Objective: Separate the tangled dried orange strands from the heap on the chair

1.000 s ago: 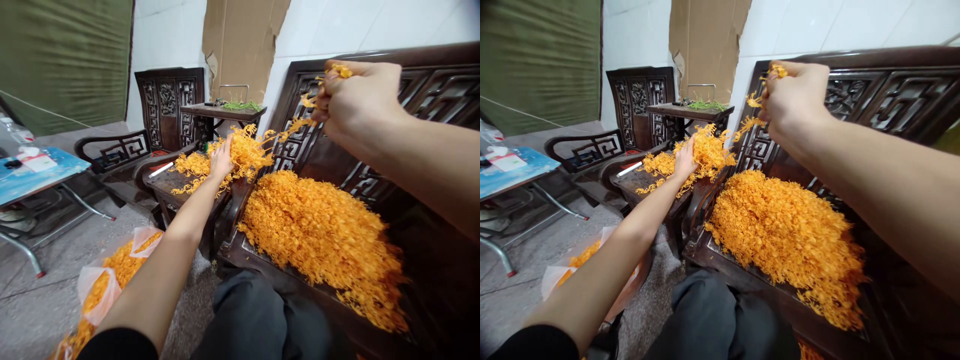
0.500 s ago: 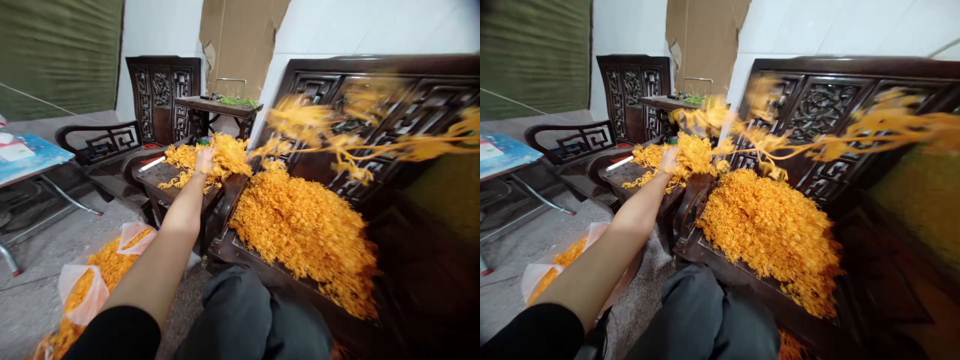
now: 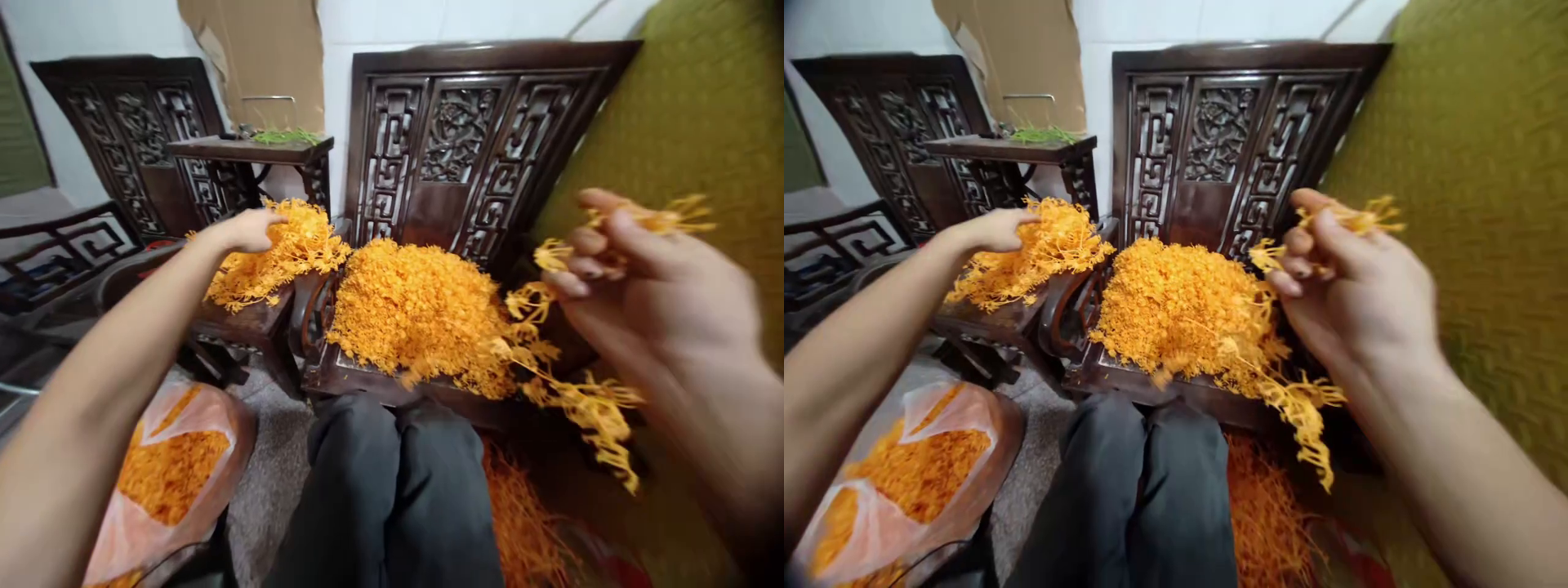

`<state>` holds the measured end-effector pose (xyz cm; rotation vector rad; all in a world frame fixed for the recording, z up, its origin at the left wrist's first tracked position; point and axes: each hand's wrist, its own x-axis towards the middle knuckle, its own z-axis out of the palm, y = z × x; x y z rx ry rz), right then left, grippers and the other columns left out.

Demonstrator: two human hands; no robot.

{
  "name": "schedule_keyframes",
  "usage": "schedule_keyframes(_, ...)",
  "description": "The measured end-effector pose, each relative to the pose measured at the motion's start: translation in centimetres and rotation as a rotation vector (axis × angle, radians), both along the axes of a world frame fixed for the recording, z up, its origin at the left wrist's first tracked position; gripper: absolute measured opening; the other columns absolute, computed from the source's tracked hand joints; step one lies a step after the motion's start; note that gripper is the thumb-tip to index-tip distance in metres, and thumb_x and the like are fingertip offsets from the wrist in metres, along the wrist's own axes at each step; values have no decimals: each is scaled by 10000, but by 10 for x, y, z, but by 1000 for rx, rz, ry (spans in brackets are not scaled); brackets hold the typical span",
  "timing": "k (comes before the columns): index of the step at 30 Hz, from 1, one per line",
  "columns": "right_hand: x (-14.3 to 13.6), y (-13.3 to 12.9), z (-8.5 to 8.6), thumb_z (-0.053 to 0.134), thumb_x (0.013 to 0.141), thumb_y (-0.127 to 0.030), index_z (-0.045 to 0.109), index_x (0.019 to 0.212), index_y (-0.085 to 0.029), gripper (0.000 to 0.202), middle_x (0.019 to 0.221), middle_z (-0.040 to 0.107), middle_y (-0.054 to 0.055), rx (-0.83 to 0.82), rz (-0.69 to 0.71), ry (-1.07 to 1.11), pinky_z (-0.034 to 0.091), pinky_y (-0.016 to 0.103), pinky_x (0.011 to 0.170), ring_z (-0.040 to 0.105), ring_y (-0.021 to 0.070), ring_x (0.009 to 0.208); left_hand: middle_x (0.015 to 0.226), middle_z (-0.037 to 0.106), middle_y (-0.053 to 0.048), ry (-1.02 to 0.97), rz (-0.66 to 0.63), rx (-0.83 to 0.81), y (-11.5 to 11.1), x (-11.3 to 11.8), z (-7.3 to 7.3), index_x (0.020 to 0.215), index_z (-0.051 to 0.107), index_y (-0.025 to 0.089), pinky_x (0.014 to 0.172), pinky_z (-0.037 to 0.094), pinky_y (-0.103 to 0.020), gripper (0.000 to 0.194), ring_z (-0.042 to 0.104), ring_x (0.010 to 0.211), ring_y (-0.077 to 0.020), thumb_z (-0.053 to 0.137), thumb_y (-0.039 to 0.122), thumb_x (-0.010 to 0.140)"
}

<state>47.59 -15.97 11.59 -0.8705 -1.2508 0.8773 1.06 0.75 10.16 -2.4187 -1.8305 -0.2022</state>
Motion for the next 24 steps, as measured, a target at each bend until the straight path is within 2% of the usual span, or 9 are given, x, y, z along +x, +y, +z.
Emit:
schedule_keyframes(3,-14,20,-13,667,863,-212,641,1074,-191,213,725,375,-32,-107,65,240,189,258,487,290,91,578,1260,715,-123,-164,-50,145,-55,65,36,1285,692,138,1096,450,-444,496,635,1179,-276,573,279,824)
schedule_keyframes(6,-30,31,-21,609,888,-222,622,1076,-211,189,745,364,-31,-98,113,317,195,261,500,281,105,595,1035,755,-98,-289,-279,26,-122,156,43,1158,740,153,940,518,-380,394,687,977,-224,542,394,917)
schedule_keyframes(8,-38,35,-25,573,912,-263,609,1082,-250,174,761,366,-27,-34,126,311,239,265,521,301,119,605,880,738,-107,-303,-346,-116,-151,210,22,1106,742,129,819,535,-368,494,688,855,-228,582,551,905)
schedule_keyframes(11,-43,40,-34,503,951,-407,616,1118,-316,221,782,441,-1,60,74,170,347,293,567,419,158,651,887,725,-119,-452,-329,-180,-150,260,-34,1245,663,103,727,544,-372,687,687,824,-258,673,646,824)
schedule_keyframes(14,-28,37,-54,471,971,-514,623,1240,-377,339,902,588,39,100,-19,46,474,343,647,577,203,787,902,742,-82,-673,-394,-231,-119,277,-87,1084,713,125,785,563,-345,283,702,838,-210,693,289,854)
schedule_keyframes(17,13,15,-82,619,918,-548,545,1400,-459,496,1105,672,33,114,-3,-51,564,412,791,667,235,968,1045,772,-59,-896,-384,-138,-97,273,-118,1089,712,163,917,566,-369,307,725,951,-189,603,71,817)
schedule_keyframes(21,75,-26,-110,802,751,-626,628,1390,-387,704,1211,734,87,-53,550,-537,569,488,974,697,319,1136,1338,698,-82,-985,-474,-19,-96,256,-126,1059,690,185,1045,524,-400,421,685,1181,-194,491,-29,756)
schedule_keyframes(22,83,-33,-113,759,826,-573,655,1359,-372,580,1128,758,84,-51,502,-538,592,461,927,729,296,1051,1354,688,-98,-975,-514,-45,-99,254,-126,1049,683,178,1059,516,-408,424,669,1221,-202,486,-33,739)
schedule_keyframes(24,83,-40,-112,650,954,-407,694,1281,-367,332,934,750,39,35,146,-398,611,382,779,729,218,814,1340,692,-126,-950,-605,-126,-104,253,-124,1015,674,161,1079,498,-433,371,647,1264,-223,488,-10,745)
